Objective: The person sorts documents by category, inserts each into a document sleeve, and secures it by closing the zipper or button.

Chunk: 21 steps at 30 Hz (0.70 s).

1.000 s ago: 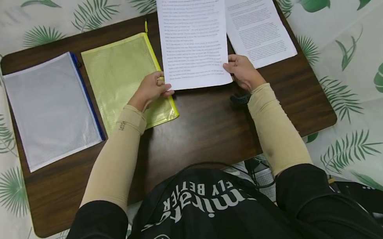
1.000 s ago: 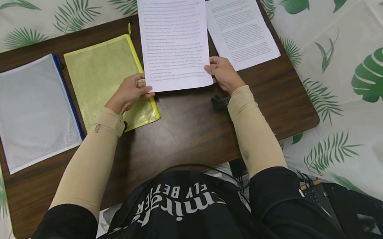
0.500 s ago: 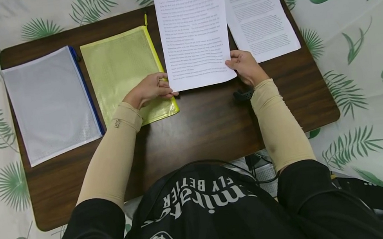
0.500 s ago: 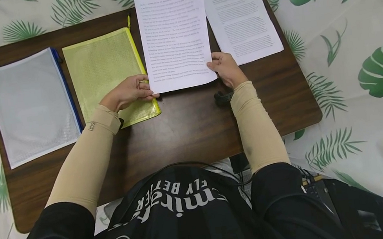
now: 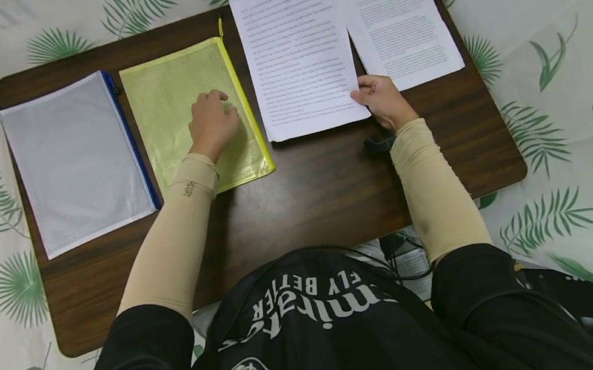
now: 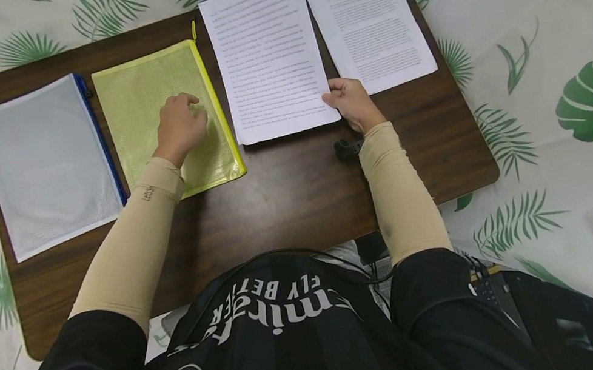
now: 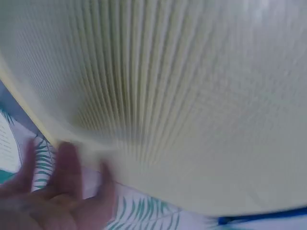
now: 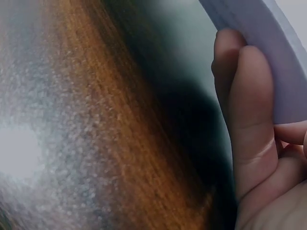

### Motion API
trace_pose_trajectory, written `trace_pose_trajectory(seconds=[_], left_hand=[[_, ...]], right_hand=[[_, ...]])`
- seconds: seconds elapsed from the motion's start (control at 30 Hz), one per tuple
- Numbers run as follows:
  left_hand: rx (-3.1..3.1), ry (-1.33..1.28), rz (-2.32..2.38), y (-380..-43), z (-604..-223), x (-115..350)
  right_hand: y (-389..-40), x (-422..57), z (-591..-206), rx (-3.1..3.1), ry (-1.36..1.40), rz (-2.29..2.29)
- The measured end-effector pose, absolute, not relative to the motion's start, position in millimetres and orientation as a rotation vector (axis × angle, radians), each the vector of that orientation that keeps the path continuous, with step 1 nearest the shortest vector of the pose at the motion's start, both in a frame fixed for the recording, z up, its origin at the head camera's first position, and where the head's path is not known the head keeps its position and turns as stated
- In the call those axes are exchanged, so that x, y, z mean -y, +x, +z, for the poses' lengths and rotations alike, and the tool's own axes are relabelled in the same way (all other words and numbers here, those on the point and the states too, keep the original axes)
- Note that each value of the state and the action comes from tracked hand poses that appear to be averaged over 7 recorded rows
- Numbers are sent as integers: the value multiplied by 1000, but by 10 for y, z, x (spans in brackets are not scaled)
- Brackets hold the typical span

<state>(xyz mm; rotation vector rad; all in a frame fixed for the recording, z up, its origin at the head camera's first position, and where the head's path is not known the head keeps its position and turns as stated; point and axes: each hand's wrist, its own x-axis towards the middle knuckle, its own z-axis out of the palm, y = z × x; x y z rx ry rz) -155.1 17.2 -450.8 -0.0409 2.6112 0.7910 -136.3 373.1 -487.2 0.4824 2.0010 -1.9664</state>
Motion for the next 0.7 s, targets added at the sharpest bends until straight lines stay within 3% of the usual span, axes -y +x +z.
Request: trace_pose_trajectory(seconds=[0.3,0.7], left_hand=[[-2471,-175,513,-1537,-4532,-351],[-2379,-184,580,-1567,-4520,-352]], right_hand=[[-1382,-3761,-4917,-1967,499,-1965],[-1363,-3769,-4931,-2011,460,-1951]])
